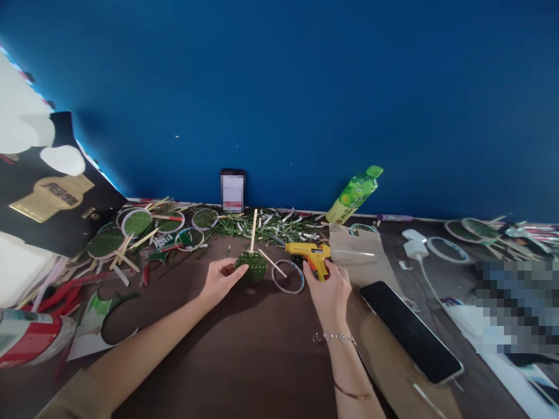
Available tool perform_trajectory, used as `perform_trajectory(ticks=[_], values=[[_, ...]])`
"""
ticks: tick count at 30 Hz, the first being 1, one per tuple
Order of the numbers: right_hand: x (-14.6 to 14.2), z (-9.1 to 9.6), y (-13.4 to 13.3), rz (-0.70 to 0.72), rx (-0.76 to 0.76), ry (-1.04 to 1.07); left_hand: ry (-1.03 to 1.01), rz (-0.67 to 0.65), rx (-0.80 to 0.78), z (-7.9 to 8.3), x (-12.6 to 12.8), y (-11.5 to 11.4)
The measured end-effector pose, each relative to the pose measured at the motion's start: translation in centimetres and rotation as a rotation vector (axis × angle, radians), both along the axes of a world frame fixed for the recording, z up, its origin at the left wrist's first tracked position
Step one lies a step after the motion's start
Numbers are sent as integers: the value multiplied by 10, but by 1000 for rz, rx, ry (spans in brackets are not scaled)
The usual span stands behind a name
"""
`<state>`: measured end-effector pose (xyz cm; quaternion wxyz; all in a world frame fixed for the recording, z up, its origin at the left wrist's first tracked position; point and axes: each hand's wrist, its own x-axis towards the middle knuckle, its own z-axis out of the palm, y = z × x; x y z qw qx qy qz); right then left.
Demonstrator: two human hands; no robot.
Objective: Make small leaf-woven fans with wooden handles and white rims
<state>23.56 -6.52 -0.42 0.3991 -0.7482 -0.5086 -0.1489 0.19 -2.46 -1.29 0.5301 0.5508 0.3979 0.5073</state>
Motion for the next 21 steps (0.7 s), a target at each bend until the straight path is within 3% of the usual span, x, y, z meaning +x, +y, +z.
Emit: perform_trajectory(ticks=[7, 12, 14, 16, 18, 21], values=[[27, -21, 4, -40, -150, -52, -78, -77, -65, -2, 1, -1], [19, -12, 0, -139, -175, -157, -76, -93, -69, -1, 1, 0], [4, -1, -2, -27, -79, -130, -91, -107, -75, -2, 1, 0], [-15, 9, -5, 253, -21, 40, -121, -130, -84, -2, 2, 0], [-35, 15, -8, 485, -87, 278, -153, -168, -104, -3, 2, -1], [-57, 13, -11, 639, -195, 553, -160, -234, -125, -1, 1, -3]])
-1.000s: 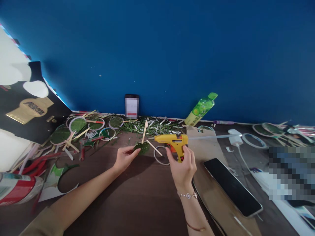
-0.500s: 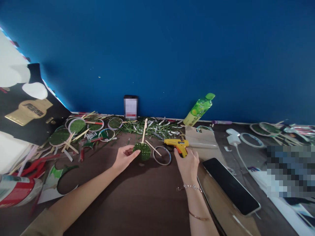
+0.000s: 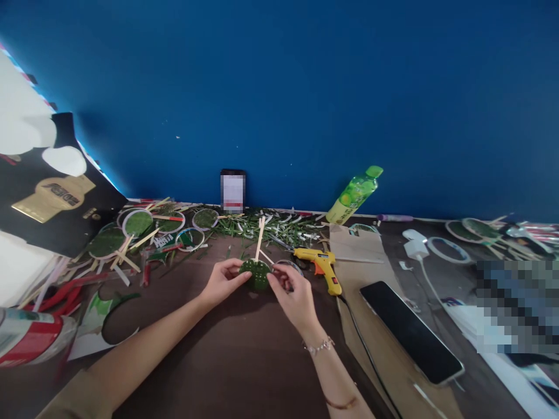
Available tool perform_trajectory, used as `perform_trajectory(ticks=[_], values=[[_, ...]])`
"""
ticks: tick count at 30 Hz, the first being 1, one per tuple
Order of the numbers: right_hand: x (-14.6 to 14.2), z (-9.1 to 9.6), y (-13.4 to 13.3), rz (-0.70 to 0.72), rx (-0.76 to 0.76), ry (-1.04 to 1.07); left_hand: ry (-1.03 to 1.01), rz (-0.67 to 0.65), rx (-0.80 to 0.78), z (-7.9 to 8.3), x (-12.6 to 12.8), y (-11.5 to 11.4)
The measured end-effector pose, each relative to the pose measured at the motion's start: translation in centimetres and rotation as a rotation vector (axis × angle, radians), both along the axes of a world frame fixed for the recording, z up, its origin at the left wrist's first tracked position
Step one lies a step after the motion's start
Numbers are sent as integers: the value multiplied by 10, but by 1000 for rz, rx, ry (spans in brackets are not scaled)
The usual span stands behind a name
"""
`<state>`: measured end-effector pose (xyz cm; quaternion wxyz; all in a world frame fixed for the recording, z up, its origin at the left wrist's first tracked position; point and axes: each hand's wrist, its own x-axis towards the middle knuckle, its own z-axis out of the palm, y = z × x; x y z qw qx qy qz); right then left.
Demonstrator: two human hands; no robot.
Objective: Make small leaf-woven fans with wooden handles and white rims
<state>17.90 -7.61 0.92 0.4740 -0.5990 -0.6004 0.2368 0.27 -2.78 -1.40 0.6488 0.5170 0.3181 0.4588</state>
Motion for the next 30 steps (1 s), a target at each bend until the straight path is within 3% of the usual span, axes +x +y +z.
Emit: perform_trajectory(ticks=[4, 10, 30], values=[[-7, -7, 1, 55, -96, 156, 27, -24, 23, 4, -2, -1], [-2, -5, 2, 109, -189, 162, 74, 59, -1, 4, -1, 1], [-5, -11, -4, 127, -164, 7, 117, 37, 70, 0, -3, 2]])
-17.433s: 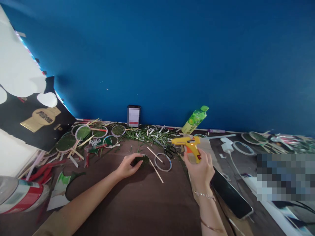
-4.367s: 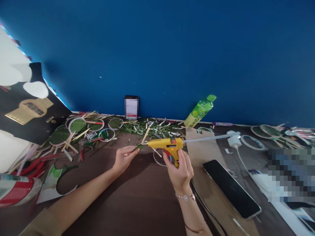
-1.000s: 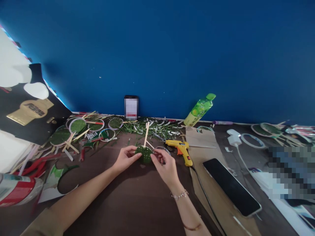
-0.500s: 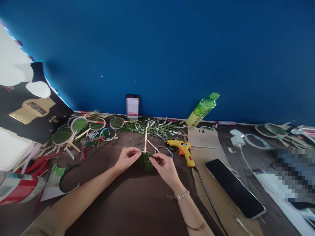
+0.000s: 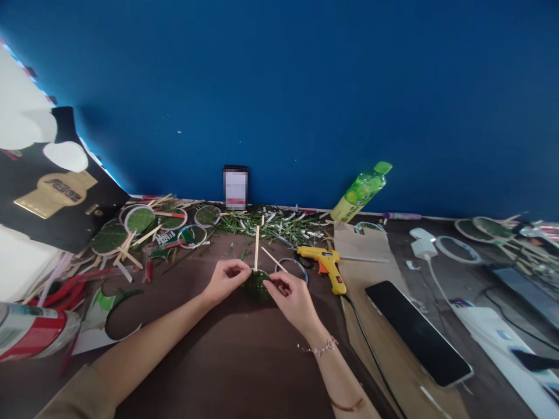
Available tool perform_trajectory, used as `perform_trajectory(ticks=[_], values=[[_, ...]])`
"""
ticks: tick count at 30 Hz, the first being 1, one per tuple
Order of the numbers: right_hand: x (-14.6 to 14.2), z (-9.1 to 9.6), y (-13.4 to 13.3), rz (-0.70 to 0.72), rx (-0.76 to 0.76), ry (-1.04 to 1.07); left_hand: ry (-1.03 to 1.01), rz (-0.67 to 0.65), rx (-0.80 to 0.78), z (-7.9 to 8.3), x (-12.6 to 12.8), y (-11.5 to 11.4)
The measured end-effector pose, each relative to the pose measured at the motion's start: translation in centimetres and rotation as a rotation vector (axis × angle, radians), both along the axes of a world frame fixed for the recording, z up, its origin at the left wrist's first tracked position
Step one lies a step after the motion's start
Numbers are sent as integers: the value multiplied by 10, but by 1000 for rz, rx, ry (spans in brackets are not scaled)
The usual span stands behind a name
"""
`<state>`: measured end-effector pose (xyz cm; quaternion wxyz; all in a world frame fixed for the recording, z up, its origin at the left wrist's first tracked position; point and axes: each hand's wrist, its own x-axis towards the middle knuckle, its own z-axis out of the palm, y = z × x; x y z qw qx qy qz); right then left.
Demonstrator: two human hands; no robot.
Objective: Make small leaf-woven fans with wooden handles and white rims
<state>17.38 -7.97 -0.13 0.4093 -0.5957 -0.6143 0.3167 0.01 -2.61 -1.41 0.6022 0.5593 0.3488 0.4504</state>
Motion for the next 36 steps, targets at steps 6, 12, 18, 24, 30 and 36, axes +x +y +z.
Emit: perform_trajectory(ticks=[6, 12, 18, 24, 30, 36], values=[[0, 1, -1, 0, 21, -43, 22, 27, 14, 2, 0, -1], [-1, 7, -1, -4, -32, 43, 37, 13, 25, 4, 1, -2], [-5, 13, 1, 56, -129, 182, 105, -27, 76, 5, 1, -4], [-9, 15, -1, 23, -158, 194, 140, -41, 109, 4, 1, -5], [-10, 13, 0, 16, -161, 194, 182, -57, 156, 4, 1, -6], [-11, 14, -1, 12, -190, 245, 204, -63, 188, 4, 1, -5]])
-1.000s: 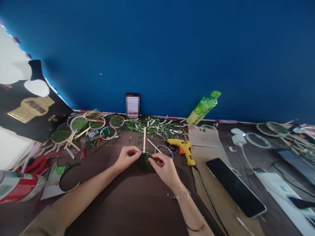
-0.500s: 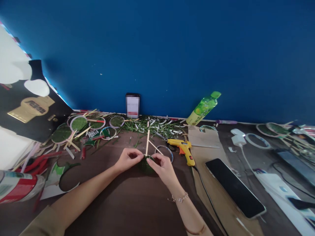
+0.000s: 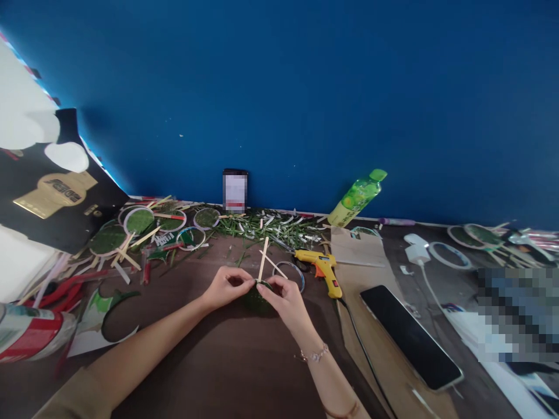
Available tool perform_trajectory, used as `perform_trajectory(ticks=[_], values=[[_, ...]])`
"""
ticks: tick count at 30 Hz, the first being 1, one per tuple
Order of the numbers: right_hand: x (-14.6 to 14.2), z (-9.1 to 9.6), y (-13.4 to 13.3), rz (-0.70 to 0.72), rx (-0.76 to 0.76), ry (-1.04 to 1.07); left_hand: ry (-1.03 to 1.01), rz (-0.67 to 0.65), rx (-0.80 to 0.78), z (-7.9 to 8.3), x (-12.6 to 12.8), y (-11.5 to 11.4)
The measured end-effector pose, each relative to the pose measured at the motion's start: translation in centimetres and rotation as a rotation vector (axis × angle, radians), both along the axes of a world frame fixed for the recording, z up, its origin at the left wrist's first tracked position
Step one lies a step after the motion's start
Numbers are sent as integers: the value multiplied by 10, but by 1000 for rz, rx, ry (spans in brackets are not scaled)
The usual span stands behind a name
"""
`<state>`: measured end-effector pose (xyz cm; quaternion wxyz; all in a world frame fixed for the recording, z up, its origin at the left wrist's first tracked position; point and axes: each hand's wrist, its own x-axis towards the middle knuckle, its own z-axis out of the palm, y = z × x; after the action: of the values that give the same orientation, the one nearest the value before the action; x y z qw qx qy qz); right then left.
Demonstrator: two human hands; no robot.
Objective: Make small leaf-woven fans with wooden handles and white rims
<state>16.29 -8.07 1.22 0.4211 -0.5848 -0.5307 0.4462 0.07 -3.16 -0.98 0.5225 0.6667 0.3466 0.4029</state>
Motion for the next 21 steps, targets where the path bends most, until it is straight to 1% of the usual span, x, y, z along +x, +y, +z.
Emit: perform_trajectory(ticks=[3, 6, 13, 21], values=[[-1, 1, 0, 18, -11, 29, -6, -14, -2, -1, -1, 0], [-1, 2, -1, 39, 7, 14, -13, -21, -11, -2, -1, 0], [2, -4, -1, 75, 29, -24, -35, -11, -58, 1, -2, -1], [-1, -2, -2, 35, 140, -111, -59, 12, -52, 1, -1, -1]])
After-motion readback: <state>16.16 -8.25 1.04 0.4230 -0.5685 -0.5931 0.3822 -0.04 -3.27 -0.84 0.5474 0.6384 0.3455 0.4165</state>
